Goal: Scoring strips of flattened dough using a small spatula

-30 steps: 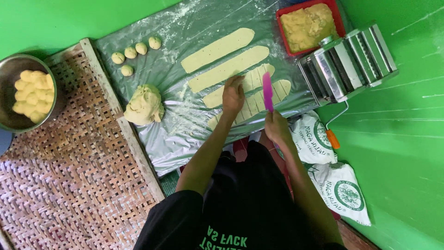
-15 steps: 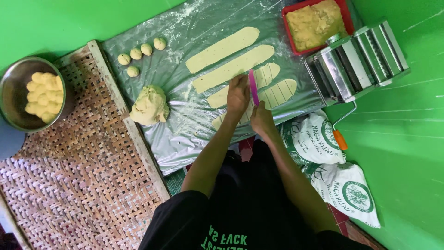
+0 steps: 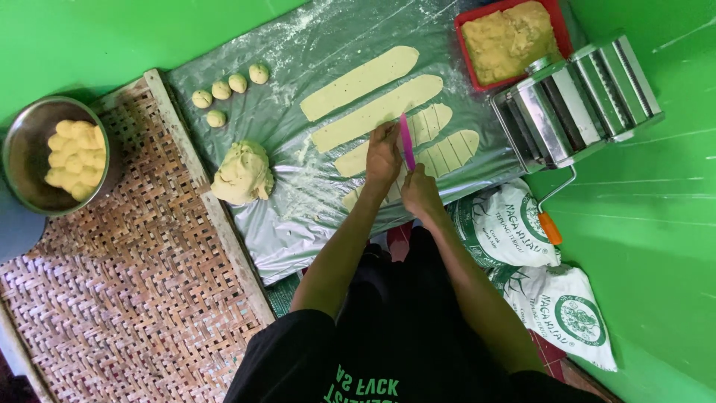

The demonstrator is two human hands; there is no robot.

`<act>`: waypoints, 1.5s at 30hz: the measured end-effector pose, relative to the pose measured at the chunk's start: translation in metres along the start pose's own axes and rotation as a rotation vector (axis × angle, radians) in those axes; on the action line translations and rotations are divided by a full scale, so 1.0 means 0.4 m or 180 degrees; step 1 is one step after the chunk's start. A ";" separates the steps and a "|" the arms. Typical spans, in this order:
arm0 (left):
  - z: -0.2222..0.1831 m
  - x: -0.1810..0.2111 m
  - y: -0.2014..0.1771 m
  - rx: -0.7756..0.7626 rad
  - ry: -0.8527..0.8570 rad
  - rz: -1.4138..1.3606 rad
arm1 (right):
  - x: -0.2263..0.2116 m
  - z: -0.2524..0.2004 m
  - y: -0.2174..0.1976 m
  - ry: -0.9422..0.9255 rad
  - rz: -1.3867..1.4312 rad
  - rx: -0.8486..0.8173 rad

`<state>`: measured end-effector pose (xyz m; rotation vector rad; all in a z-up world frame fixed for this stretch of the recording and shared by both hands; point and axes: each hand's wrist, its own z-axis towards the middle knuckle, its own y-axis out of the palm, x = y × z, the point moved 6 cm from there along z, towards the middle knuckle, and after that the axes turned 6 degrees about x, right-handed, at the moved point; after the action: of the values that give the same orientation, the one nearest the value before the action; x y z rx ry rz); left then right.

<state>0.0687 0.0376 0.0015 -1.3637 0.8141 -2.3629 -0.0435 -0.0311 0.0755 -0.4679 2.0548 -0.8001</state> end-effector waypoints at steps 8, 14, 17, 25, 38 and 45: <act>-0.004 0.015 -0.007 -0.0032 0.0039 0.0053 | 0.004 0.019 0.005 -0.0051 -0.0333 -0.0111; 0.006 0.032 -0.010 -0.0196 0.0122 0.0377 | -0.038 -0.020 -0.009 0.0006 -0.0369 -0.0127; 0.006 0.029 -0.006 -0.0229 0.0240 0.0380 | -0.047 -0.024 -0.011 0.0029 -0.0302 -0.0129; 0.002 0.023 0.013 -0.0198 0.0476 0.0577 | -0.053 -0.018 -0.017 0.0101 -0.0294 -0.0187; 0.003 0.028 -0.004 -0.0168 0.0526 0.0608 | -0.087 -0.070 -0.046 0.0121 -0.0170 -0.0223; 0.000 0.026 0.005 0.0065 0.0510 0.0371 | -0.101 -0.119 -0.055 0.0150 -0.0210 -0.0288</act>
<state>0.0634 0.0308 0.0073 -1.0983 0.8847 -2.4049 -0.0595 -0.0059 0.1346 -0.5748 2.1353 -0.7658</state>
